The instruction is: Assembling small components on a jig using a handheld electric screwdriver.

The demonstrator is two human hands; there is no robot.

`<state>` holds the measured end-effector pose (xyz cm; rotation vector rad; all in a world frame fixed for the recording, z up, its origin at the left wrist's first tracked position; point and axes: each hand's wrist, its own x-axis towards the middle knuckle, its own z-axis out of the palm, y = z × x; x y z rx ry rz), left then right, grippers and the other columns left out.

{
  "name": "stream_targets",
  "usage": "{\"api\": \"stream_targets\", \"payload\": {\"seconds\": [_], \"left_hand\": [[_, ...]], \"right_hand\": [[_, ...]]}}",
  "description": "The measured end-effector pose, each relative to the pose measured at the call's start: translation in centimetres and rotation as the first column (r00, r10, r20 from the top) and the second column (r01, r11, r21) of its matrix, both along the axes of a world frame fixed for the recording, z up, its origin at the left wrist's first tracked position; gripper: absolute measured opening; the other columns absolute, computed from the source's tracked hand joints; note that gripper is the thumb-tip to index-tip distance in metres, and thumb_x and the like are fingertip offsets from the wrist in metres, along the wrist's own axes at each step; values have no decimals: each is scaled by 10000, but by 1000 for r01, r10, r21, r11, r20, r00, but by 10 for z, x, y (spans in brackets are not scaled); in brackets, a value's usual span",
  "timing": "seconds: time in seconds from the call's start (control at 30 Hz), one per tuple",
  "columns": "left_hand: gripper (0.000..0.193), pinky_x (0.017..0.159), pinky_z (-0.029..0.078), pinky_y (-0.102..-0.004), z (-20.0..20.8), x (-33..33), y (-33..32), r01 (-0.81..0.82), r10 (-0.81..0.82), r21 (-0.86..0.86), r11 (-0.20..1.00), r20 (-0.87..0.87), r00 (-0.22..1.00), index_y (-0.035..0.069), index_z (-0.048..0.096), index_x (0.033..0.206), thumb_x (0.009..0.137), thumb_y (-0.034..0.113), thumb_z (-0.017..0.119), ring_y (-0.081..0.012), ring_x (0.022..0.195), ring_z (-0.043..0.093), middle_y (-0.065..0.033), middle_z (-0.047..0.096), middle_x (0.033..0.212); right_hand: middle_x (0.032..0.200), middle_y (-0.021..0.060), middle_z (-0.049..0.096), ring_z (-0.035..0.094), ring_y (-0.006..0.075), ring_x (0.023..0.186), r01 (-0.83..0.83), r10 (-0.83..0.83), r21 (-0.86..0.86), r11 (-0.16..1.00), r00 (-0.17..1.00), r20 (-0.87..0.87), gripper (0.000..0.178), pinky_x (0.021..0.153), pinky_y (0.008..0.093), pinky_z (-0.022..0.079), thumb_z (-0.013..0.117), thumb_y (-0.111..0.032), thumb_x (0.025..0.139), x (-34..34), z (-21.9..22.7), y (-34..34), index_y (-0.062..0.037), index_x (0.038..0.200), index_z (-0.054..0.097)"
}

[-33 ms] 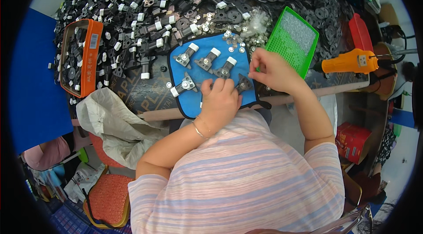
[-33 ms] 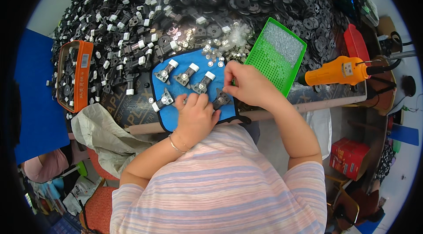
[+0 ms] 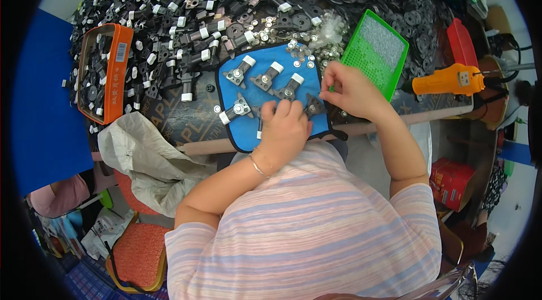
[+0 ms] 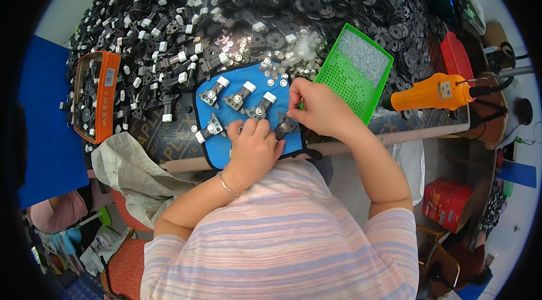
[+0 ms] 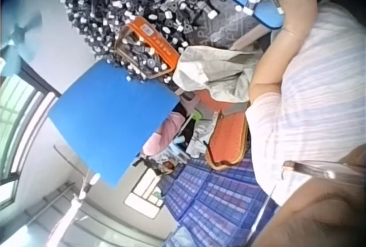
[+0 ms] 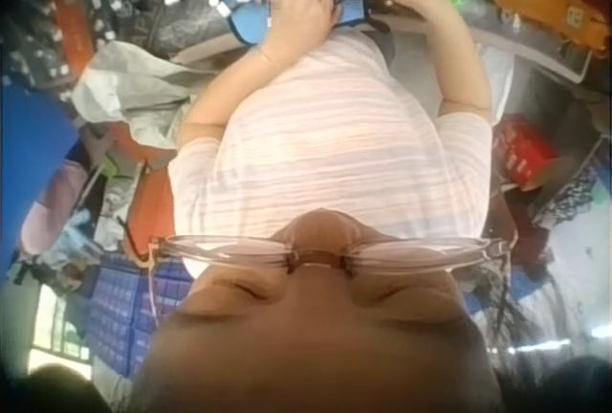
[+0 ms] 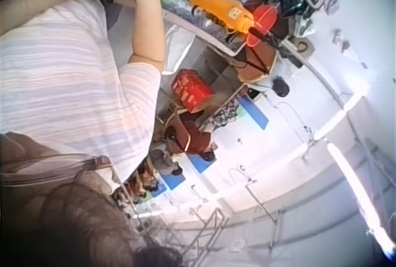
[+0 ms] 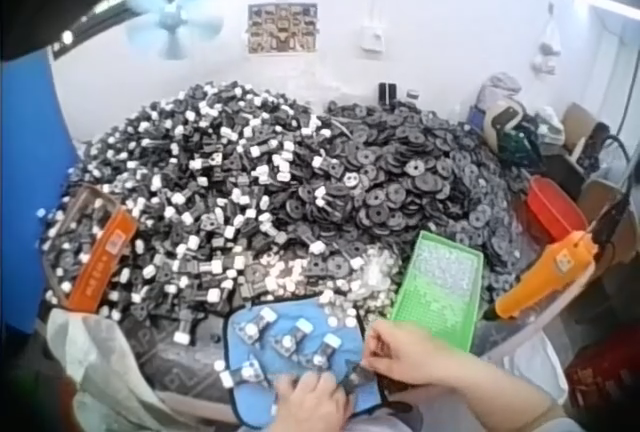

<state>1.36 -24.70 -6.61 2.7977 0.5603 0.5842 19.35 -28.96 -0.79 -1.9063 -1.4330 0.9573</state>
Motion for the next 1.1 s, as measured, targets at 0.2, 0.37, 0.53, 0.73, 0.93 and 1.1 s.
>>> {"api": "stream_targets", "payload": {"seconds": [0.2,0.37,0.53,0.73,0.93,1.1], "left_hand": [[98,807,281,-376,-4,17,-3,4,-8,122,993,25,1000,121,581,642,713,162,526,-192,815,443,-29,462,758],[170,813,291,-397,23,3,4,7,-8,18,1000,64,998,117,579,729,670,263,642,-199,807,460,-32,465,769],[262,651,344,-393,39,-54,82,-365,365,25,930,10,931,69,547,727,643,242,725,-271,746,490,-87,501,767],[303,688,422,-402,2,-114,119,-589,589,41,807,0,808,30,542,860,646,149,721,-329,804,513,-125,520,838],[139,662,431,-393,-1,-125,127,-601,601,36,798,25,799,22,561,845,737,89,617,-317,758,530,-123,548,772],[117,601,428,-317,44,-119,95,-522,601,-453,722,38,798,17,598,879,784,85,606,-231,663,536,-101,581,743]], "right_hand": [[685,-7,545,378,63,537,79,-81,29,996,995,60,306,485,223,324,675,12,672,1,-9,-7,-68,740,387],[683,13,534,396,89,538,132,-132,24,991,991,-5,284,490,240,348,658,24,689,4,-7,-15,-55,747,392],[679,42,519,449,160,547,-6,7,6,1000,996,-84,245,504,275,370,627,4,725,-3,1,-39,-49,746,389],[695,118,503,525,311,669,-222,226,-45,974,970,91,176,570,383,407,608,-38,708,-30,-4,-47,-39,754,438],[719,129,504,522,323,697,-199,191,27,980,966,174,165,597,394,409,596,-20,700,-32,-10,-49,-36,751,439],[709,123,502,526,318,680,-109,109,-8,994,993,35,175,582,379,408,604,-4,700,-28,-15,-58,-30,755,440]]}}
